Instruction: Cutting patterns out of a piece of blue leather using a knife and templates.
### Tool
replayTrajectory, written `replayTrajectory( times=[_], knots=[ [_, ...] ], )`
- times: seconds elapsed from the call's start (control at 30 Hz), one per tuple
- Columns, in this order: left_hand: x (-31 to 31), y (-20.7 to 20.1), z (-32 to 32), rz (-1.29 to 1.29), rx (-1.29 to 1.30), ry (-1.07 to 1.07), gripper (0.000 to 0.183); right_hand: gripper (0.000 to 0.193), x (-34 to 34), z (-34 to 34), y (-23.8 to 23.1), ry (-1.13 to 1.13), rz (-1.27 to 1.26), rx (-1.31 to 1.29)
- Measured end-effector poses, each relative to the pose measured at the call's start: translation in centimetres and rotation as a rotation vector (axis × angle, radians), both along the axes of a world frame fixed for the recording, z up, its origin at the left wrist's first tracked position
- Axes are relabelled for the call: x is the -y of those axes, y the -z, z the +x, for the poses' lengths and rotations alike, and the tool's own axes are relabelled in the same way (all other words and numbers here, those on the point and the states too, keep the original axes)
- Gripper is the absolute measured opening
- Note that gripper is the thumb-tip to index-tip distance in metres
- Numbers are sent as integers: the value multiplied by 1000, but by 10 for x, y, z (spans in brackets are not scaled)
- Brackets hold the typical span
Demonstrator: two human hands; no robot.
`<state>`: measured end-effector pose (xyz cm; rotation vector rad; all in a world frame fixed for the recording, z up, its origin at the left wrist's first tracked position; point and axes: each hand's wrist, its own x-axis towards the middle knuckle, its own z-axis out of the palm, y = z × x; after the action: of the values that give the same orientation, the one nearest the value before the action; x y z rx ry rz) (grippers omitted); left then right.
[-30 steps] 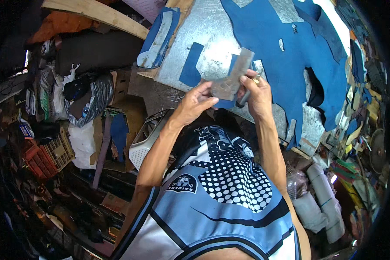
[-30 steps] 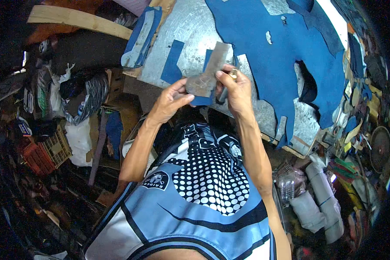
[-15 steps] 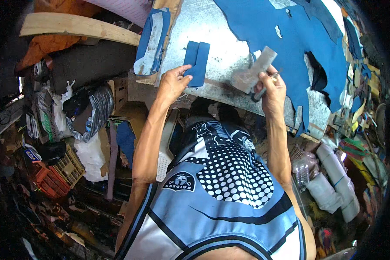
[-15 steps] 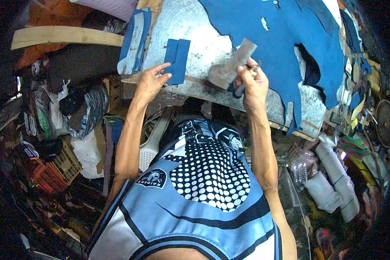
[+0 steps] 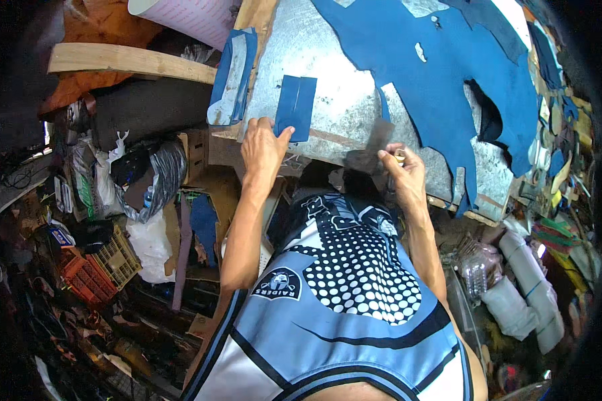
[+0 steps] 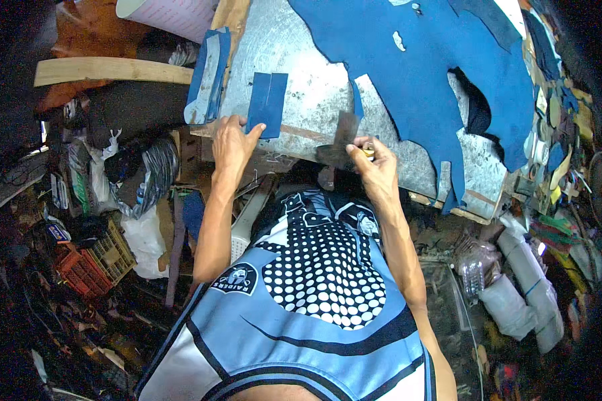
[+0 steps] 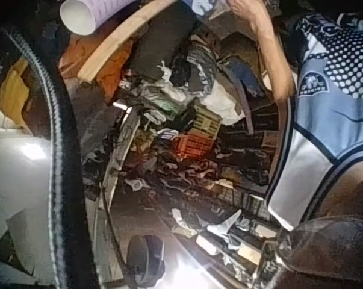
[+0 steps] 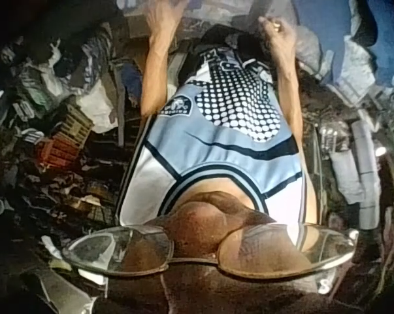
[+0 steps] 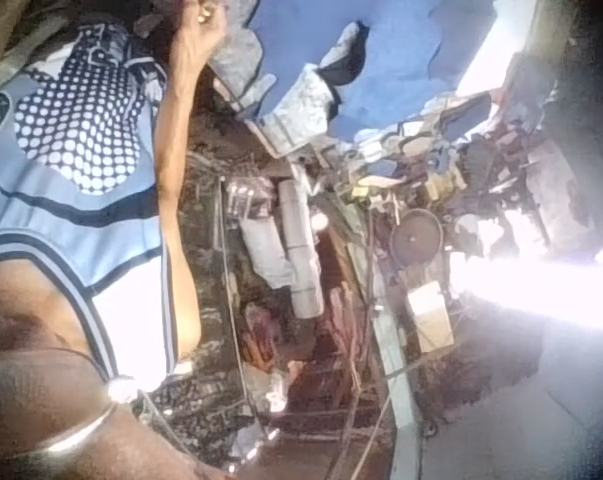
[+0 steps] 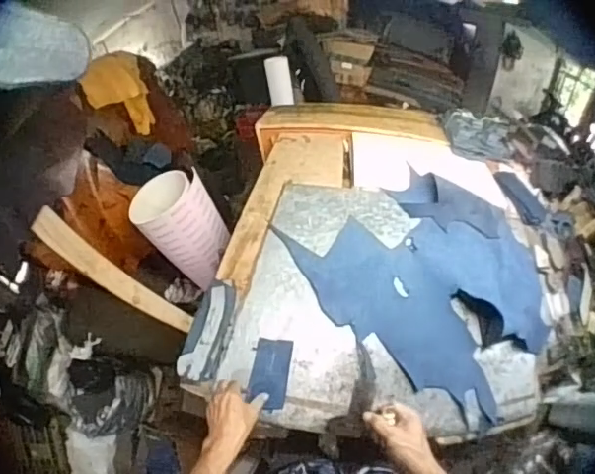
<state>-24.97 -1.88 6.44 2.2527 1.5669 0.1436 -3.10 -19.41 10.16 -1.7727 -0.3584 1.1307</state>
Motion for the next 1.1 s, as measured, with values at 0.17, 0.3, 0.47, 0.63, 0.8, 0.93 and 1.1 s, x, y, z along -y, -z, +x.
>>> replayTrajectory(
  times=[0.17, 0.3, 0.47, 0.63, 0.8, 0.93, 1.1],
  knots=[
    [-12, 16, -5, -248, 180, -146, 42, 12, -36, -4, 0, -151, 21, 13],
    [-24, 33, -21, -368, 446, -241, 36, 15, -72, -15, -4, -320, 14, 69],
    [-30, 39, -39, -358, 570, -420, 32, 19, -117, -28, -15, -461, -57, 76],
    [-20, 34, -56, 129, 358, -213, 24, 19, -155, -44, 13, -502, -19, 102],
    [-14, 2, -78, 23, 421, -299, 22, 20, -173, -51, 27, -529, 2, 217],
    [-7, -25, -50, 45, 363, -141, 24, 31, -114, -32, 39, -391, 53, 466],
    [-7, -8, -2, 208, 422, 106, 38, 29, 0, -16, 39, -302, -32, 250]
  ],
)
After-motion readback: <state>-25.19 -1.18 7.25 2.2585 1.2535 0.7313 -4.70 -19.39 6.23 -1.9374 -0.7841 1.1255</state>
